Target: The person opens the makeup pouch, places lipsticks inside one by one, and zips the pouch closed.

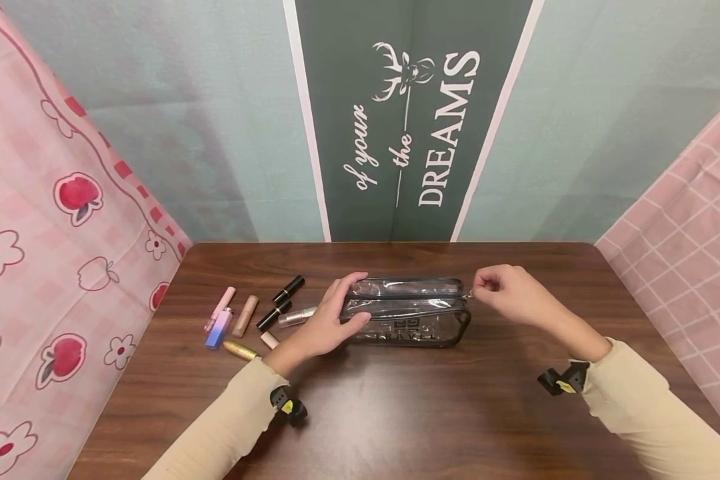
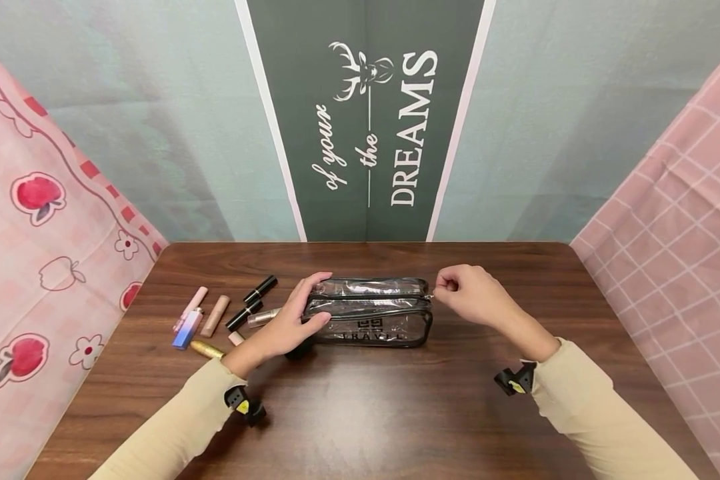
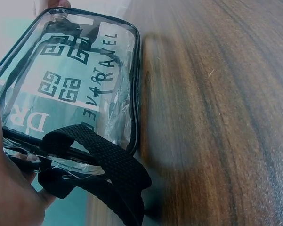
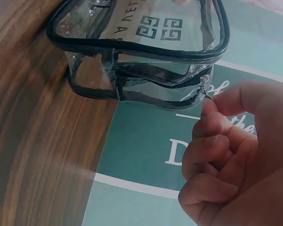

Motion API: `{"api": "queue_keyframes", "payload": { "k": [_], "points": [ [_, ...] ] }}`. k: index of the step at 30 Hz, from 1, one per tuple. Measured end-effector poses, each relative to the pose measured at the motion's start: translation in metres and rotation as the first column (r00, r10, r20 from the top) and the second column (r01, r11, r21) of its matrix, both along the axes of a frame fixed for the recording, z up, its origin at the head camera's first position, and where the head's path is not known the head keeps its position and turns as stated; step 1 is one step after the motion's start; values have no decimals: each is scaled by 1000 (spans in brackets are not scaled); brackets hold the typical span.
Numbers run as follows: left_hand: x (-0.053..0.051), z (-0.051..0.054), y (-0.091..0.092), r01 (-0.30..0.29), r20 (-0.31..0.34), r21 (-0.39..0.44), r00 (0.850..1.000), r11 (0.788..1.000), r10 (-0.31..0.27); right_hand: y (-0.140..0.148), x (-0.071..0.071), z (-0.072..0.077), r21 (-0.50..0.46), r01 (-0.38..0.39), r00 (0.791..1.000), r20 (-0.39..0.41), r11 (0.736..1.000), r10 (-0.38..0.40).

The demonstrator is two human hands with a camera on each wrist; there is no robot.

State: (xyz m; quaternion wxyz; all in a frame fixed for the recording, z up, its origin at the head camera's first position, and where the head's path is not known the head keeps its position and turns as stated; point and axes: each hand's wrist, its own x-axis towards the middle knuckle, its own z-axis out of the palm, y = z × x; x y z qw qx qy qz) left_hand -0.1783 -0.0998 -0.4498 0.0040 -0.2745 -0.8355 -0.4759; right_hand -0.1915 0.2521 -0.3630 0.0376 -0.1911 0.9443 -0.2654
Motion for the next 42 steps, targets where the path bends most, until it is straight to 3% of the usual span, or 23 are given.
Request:
{"api": "queue_keyframes", "payload": {
  "k": [26, 42],
  "points": [
    [2, 1, 2, -10, -1, -17, 1000, 1000, 10, 3, -2, 0, 68, 5, 996, 93, 998, -12],
    [3, -1, 1, -1, -22, -2, 1000, 1000, 1, 9, -1, -31, 27, 10, 989, 145, 1000, -14]
  ]
}}
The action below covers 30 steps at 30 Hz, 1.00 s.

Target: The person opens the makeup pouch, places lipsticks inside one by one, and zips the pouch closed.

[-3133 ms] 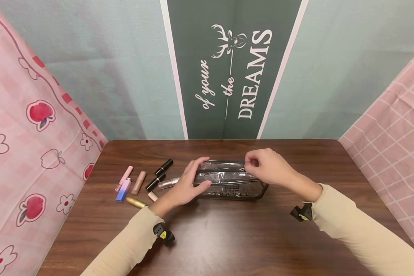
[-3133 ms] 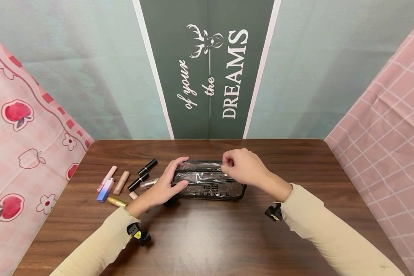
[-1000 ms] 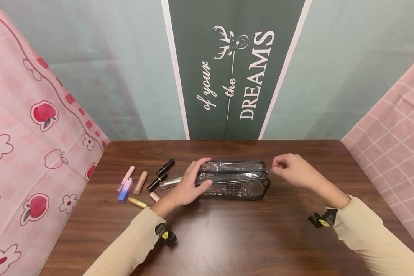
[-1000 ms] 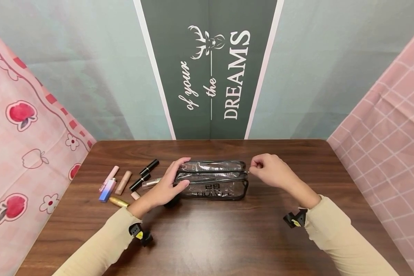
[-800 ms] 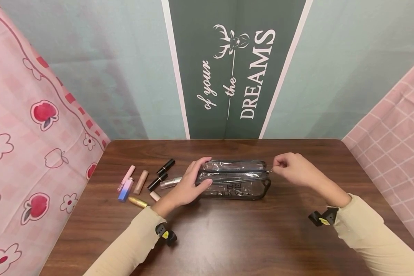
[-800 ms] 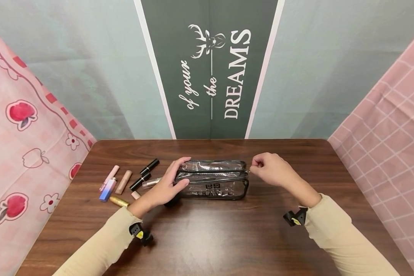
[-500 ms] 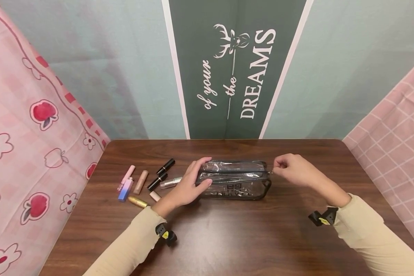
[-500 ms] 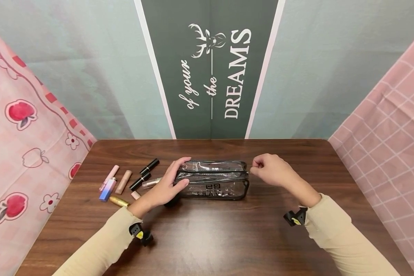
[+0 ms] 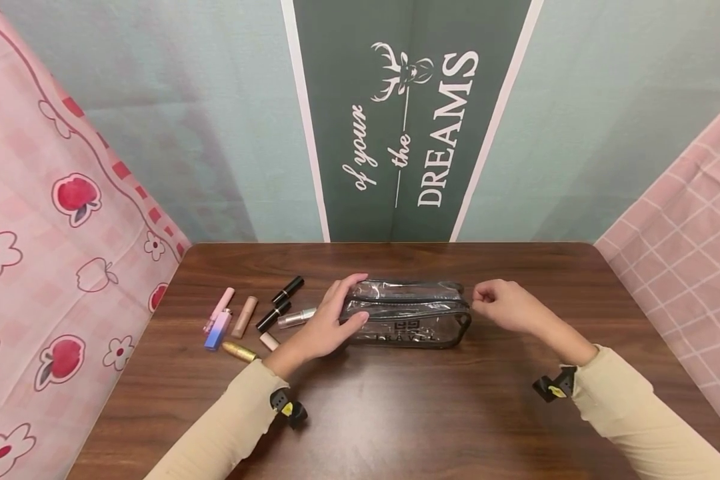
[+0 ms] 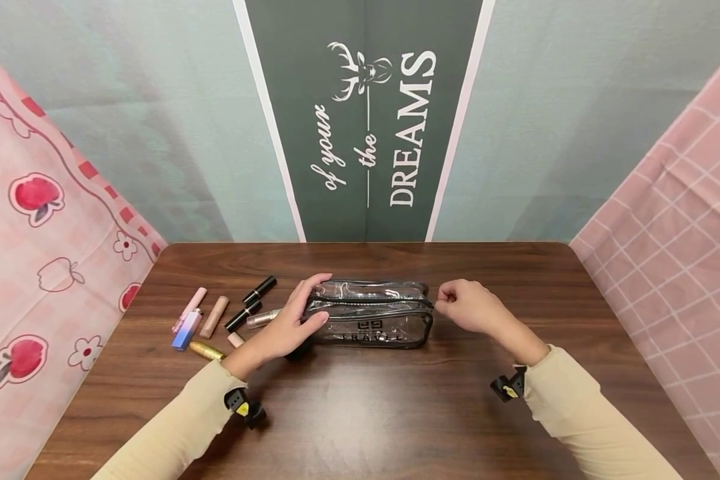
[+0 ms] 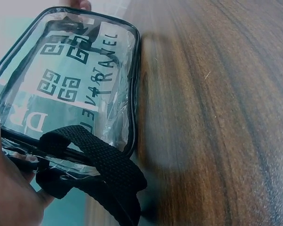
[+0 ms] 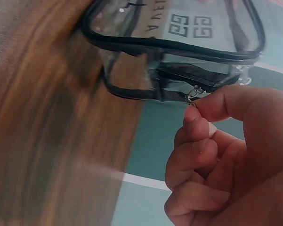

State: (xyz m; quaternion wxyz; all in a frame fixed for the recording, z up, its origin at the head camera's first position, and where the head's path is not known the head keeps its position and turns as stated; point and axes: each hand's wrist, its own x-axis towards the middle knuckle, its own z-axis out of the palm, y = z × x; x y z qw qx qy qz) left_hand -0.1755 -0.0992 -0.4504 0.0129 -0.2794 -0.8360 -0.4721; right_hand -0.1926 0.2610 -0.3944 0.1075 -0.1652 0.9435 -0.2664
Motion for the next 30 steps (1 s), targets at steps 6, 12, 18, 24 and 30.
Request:
{"api": "queue_keyframes", "payload": {
  "k": [6, 12, 18, 24, 30],
  "points": [
    [0, -1, 0, -2, 2, 6, 1000, 1000, 2, 1, 0, -18, -64, -13, 998, 55, 998, 17],
    [-1, -2, 0, -6, -2, 8, 1000, 1000, 6, 2, 0, -34, -187, 24, 984, 181, 982, 10],
    [-1, -2, -1, -7, -2, 10, 1000, 1000, 7, 3, -1, -43, -343, 70, 952, 303, 937, 40],
    [0, -2, -1, -6, 5, 3, 1000, 1000, 6, 6, -3, -46, -337, 71, 952, 304, 939, 36],
    [-1, -1, 0, -6, 11, 0, 1000, 1000, 6, 13, -5, -43, -261, 45, 984, 179, 964, 2]
  ]
}}
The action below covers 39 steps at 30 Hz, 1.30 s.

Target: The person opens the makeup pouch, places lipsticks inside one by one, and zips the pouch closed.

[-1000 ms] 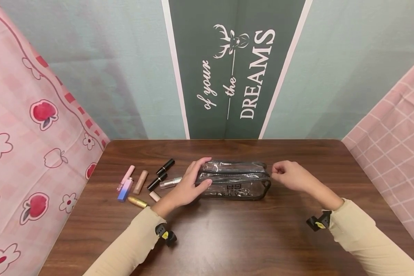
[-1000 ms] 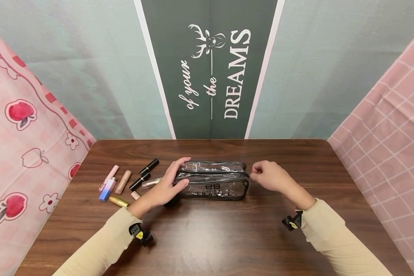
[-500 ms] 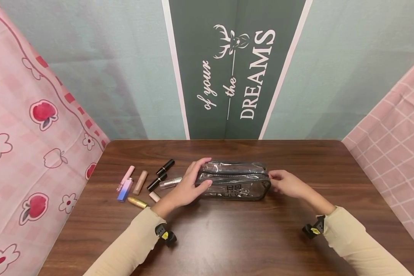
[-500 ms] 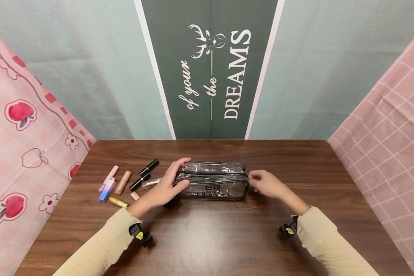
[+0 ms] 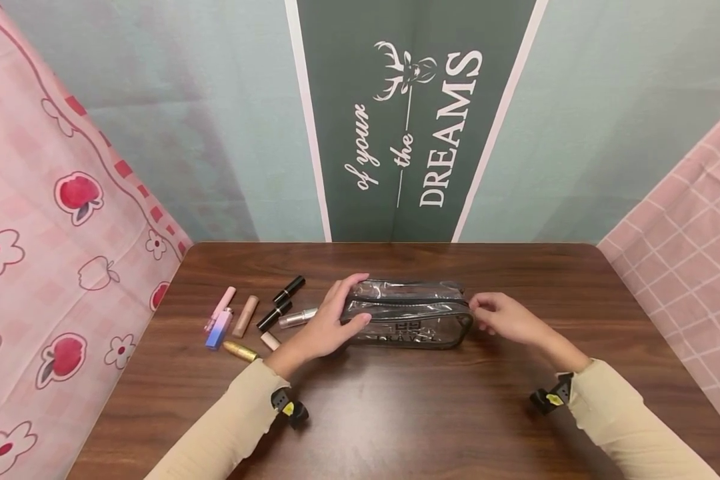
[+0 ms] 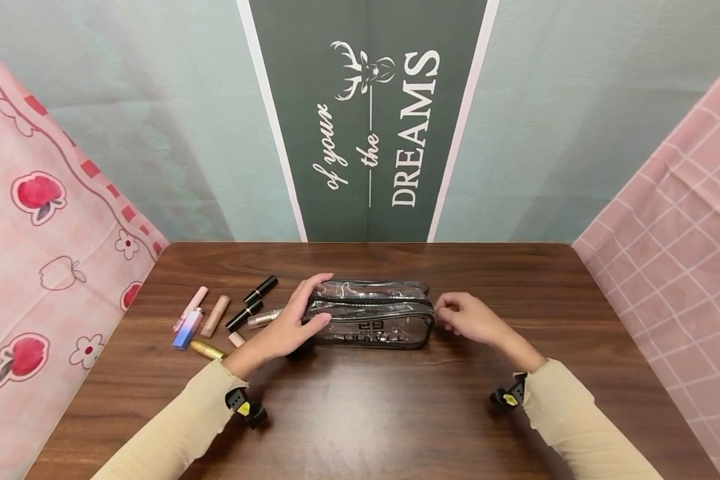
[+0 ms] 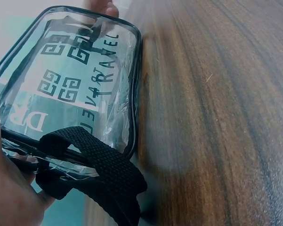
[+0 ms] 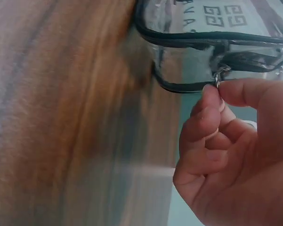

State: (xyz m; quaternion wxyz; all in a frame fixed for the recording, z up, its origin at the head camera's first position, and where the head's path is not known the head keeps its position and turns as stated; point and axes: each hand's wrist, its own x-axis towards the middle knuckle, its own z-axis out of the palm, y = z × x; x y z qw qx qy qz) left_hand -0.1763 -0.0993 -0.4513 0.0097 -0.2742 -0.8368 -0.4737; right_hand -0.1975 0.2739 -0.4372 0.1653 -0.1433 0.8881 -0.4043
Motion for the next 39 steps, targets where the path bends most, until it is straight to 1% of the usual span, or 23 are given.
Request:
{"api": "queue_keyframes", "payload": {
  "k": [2, 4, 6, 10, 13, 18, 22, 24, 28, 32, 37, 39],
  "points": [
    [0, 0, 0, 1, 4, -1, 1000, 1000, -1, 2, 1, 6, 29, 31, 997, -66, 999, -29],
    [0, 0, 1, 2, 5, -2, 1000, 1000, -2, 4, 2, 14, 28, 67, 990, -125, 997, -63],
    [0, 1, 1, 2, 7, -1, 1000, 1000, -2, 4, 4, 22, 9, 95, 978, -187, 995, -92],
    [0, 0, 0, -3, 13, 7, 1000, 1000, 3, -1, 8, 33, -61, 96, 951, -290, 994, -110],
    [0, 0, 0, -2, 11, 10, 1000, 1000, 2, -5, 9, 35, -107, 80, 934, -339, 991, -112],
    [-1, 0, 1, 5, 10, 7, 1000, 1000, -5, -12, 10, 32, -171, 73, 904, -405, 983, -138],
    [-1, 0, 2, 1, 8, 7, 1000, 1000, -1, -19, 9, 30, -263, 25, 890, -435, 964, -141],
    [-1, 0, 1, -1, 5, 9, 1000, 1000, 0, -22, 9, 29, -303, -3, 887, -442, 953, -137],
    [-1, 0, 1, 3, 3, 11, 1000, 1000, -3, -29, 10, 27, -321, -34, 879, -461, 946, -124],
    [-1, 0, 2, 14, 1, 12, 1000, 1000, -14, -35, 12, 24, -328, -73, 881, -464, 942, -93],
    [-1, 0, 1, 14, 11, 10, 1000, 1000, -14, -42, 13, 17, -363, -112, 891, -450, 925, -69],
    [-1, 0, 1, 14, 11, 6, 1000, 1000, -14, -44, 13, 13, -379, -118, 899, -434, 918, -64]
  ]
}}
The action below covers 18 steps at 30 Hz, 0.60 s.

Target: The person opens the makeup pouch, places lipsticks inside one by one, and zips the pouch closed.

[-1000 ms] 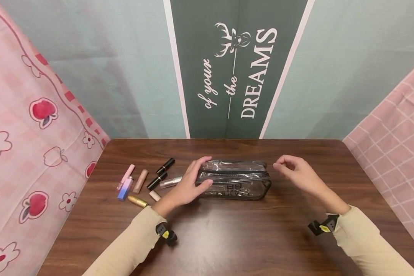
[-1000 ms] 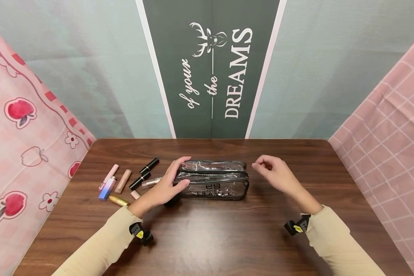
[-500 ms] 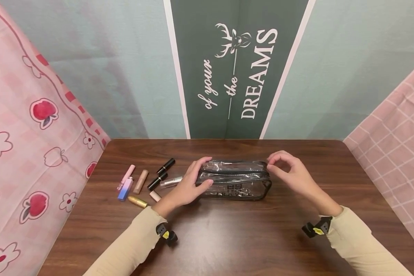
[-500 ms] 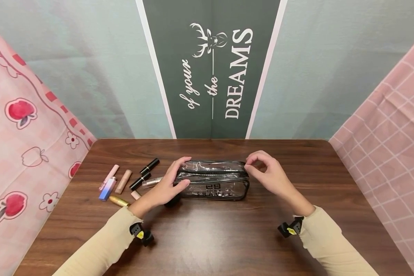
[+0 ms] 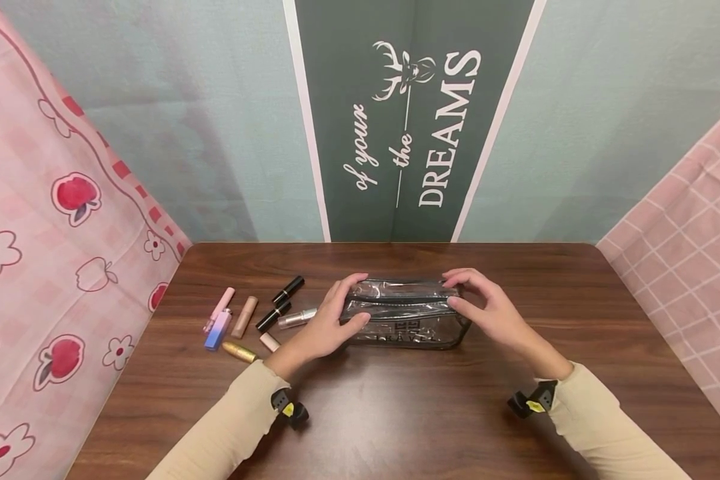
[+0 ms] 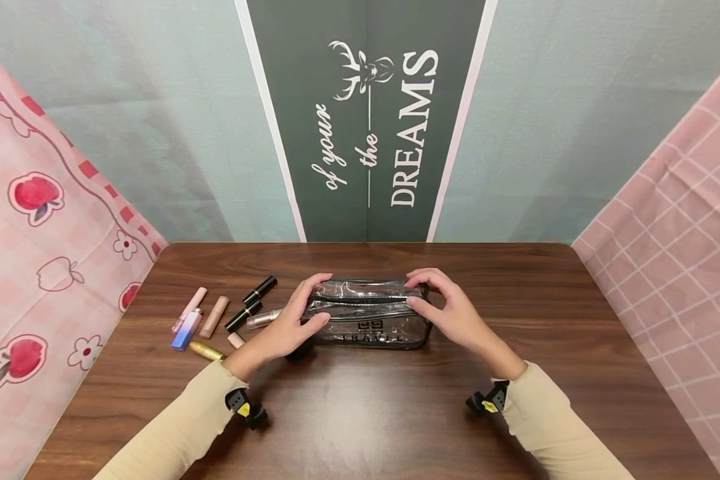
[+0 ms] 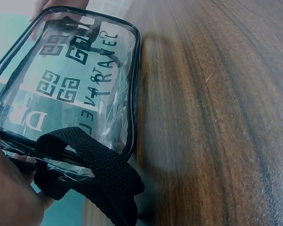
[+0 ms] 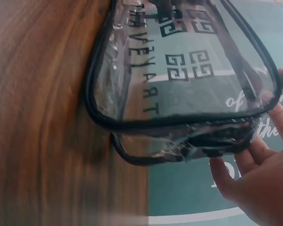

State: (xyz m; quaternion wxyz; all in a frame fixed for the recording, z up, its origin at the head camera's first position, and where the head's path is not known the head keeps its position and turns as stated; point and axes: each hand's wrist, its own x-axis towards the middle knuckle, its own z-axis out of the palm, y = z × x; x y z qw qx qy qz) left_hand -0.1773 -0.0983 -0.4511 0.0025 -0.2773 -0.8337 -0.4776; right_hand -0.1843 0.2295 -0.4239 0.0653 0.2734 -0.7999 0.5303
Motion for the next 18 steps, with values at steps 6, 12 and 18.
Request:
{"api": "queue_keyframes", "payload": {
  "k": [6, 12, 18],
  "points": [
    [1, 0, 0, 5, 1, 3, 1000, 1000, -5, -4, 3, -7, -35, -9, 997, 76, 999, 12],
    [-1, -1, 1, 5, 1, 6, 1000, 1000, -5, -4, 4, -10, -20, 10, 996, 89, 1000, -9],
    [-1, -2, 1, 1, 7, 6, 1000, 1000, -1, -7, 5, -11, -14, 6, 1000, 20, 1000, -6]
  ]
}}
